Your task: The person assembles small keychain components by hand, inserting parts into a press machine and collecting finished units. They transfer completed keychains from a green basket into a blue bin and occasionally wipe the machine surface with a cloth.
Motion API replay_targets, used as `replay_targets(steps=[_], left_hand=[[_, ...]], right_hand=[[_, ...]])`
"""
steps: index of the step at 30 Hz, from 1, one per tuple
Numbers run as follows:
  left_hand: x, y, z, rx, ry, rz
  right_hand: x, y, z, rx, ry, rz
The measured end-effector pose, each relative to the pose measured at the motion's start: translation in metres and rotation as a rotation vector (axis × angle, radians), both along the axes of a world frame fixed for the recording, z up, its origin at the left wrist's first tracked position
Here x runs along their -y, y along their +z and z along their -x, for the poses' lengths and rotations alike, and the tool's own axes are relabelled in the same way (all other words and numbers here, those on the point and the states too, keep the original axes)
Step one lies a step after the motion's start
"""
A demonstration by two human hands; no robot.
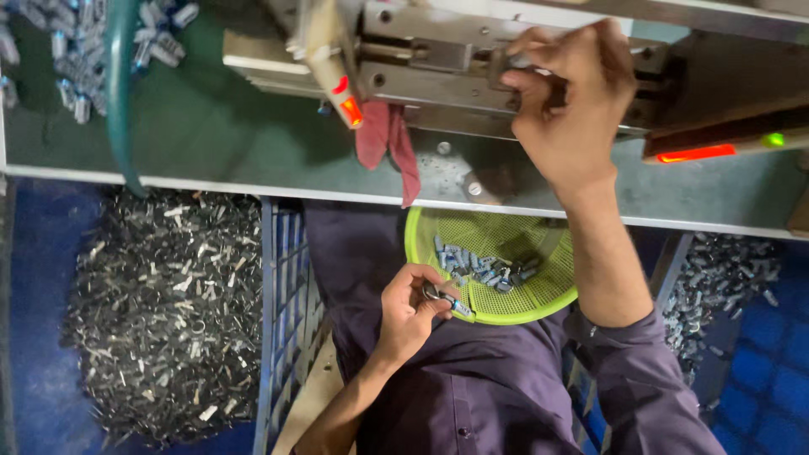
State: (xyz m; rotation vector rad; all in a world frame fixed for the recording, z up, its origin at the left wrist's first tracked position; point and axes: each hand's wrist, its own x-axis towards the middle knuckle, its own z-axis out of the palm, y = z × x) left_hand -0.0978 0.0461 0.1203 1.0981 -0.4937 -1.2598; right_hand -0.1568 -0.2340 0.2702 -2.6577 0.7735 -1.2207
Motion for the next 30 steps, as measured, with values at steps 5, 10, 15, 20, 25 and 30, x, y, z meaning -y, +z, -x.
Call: replay_targets(steps=[5, 10, 15, 20, 25, 30], left_hand=[[0.011, 0.009, 0.003, 0.329, 0.079, 0.126], [0.015, 0.014, -0.001, 0.298, 0.249, 0.123], [0.022, 0.021, 0.004, 0.383, 0.164, 0.135], [0.038, 0.039, 0.001, 0.465, 0.049, 0.252], [0.043, 0.062, -0.011, 0.463, 0.128, 0.317], [0.019, 0.057, -0.065, 0.464, 0.083, 0.368]], right_hand=[[-0.046, 0.023, 0.044, -0.083, 0.008, 0.11], [-0.138, -0.049, 0.071, 0.084, 0.286, -0.533], [-0.186, -0.106, 0.081, 0.233, 0.019, -0.677], [-0.177, -0.11, 0.092, 0.362, 0.078, -0.81], [-0.166, -0.11, 0.087, 0.397, 0.17, -0.802], [-0.16, -0.124, 0.076, 0.956, 0.071, -1.163]])
